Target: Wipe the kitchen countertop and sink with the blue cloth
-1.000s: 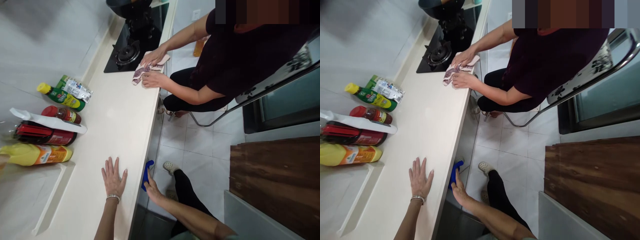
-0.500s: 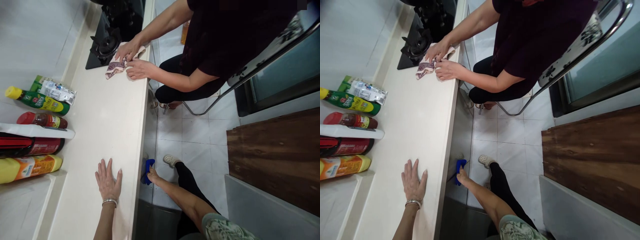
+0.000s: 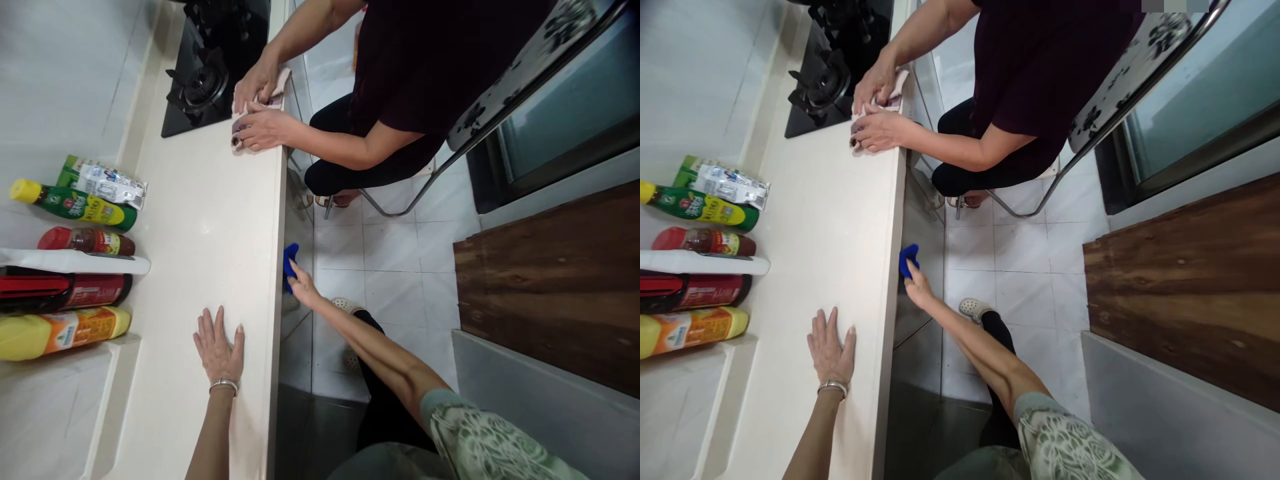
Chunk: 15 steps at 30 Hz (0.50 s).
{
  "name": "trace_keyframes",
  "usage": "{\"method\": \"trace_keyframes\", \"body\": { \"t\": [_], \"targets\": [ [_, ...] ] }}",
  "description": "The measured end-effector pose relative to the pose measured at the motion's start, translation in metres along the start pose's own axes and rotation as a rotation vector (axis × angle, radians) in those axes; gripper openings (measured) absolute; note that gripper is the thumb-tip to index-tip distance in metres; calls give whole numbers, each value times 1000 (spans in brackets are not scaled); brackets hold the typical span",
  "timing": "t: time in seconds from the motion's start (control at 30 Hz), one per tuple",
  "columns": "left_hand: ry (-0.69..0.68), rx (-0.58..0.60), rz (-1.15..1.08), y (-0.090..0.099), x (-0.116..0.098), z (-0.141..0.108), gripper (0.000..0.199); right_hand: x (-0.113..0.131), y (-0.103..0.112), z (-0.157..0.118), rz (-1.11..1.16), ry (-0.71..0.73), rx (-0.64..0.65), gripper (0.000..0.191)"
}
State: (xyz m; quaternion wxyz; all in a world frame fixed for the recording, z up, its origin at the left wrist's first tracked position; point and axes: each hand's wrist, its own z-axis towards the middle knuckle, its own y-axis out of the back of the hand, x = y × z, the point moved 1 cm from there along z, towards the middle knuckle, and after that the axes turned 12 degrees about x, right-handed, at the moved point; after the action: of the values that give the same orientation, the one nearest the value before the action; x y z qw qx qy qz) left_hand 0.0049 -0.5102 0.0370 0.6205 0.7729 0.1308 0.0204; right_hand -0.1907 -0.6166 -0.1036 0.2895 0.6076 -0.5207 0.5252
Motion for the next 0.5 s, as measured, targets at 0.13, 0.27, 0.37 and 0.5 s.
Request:
{"method": "trace_keyframes", "body": {
  "t": [0.13, 0.27, 0.37, 0.5],
  "targets": [
    [1, 2, -1, -1, 1, 0, 64, 22, 32, 55, -38, 113, -101, 69],
    [-7, -3, -3, -2, 2, 0, 64, 18, 40, 81, -101, 165, -118, 74],
    [-14, -13, -15, -2, 2, 0, 65, 4, 29, 75, -167, 176, -123, 76],
    [-25, -21, -32, -4, 5, -1, 66, -26, 3, 40, -189, 57, -99, 78]
  ]
}}
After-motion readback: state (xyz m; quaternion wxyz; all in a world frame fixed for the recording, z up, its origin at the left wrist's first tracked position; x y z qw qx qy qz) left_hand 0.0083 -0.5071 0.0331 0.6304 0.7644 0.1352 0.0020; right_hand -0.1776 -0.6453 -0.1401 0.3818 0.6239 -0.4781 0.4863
